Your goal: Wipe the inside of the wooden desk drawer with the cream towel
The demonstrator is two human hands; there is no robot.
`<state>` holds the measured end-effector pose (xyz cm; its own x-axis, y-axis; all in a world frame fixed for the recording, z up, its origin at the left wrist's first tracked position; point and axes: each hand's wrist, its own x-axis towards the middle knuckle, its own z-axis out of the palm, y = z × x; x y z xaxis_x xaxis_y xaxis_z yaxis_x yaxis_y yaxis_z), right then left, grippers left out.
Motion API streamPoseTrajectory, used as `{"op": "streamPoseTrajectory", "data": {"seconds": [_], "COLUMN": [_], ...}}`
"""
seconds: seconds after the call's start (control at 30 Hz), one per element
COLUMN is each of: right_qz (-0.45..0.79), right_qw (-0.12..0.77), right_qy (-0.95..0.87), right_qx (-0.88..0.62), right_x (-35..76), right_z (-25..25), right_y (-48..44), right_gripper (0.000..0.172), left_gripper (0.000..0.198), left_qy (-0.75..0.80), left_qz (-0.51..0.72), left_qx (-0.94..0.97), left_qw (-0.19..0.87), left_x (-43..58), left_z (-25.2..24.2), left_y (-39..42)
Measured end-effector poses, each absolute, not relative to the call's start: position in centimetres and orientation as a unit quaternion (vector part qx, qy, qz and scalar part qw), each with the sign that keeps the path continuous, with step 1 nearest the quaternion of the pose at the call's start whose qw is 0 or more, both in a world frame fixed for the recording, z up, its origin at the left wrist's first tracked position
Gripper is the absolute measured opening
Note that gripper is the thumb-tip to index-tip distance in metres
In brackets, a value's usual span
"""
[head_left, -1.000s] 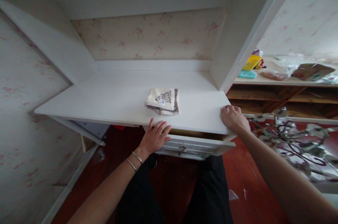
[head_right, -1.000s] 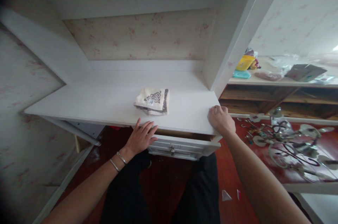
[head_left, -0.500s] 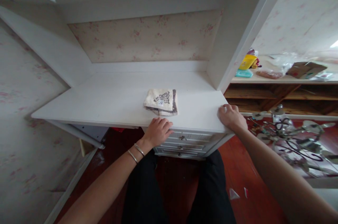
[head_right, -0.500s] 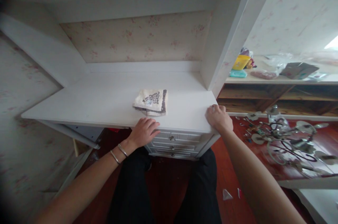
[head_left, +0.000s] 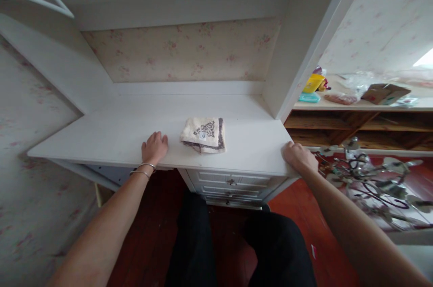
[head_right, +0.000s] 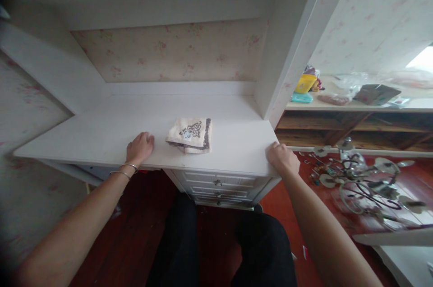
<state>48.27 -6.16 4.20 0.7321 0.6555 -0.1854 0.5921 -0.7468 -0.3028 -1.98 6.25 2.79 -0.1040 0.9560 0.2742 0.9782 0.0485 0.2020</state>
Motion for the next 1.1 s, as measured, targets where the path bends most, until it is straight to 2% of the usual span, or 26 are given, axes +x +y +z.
{"op": "streamPoseTrajectory", "data": {"seconds": [0.1, 0.27, 1.1], "right_qz": [0.133, 0.13, 0.109], "right_qw": [0.114, 0.123, 0.109], "right_qy": [-0.342, -0.349, -0.374], "right_qx": [-0.923, -0.92, -0.915], "right_x": [48.2, 48.4, 48.3], "right_z": [4.1, 3.7, 3.2], "right_y": [-6.2, -6.2, -6.2], "right_gripper": [0.066, 0.069, 0.065], "left_gripper": [0.047, 0.051, 0.047], "left_qy": [-0.717, -0.721, -0.721], "left_qz": [-0.119, -0.115, -0.134], "left_qx": [-0.687, -0.683, -0.68], "left_qw": [0.004, -0.012, 0.007], "left_x": [-1.5, -1.4, -1.7], "left_z": [2.6, 3.0, 2.8], "left_y": [6.1, 5.6, 5.5]}}
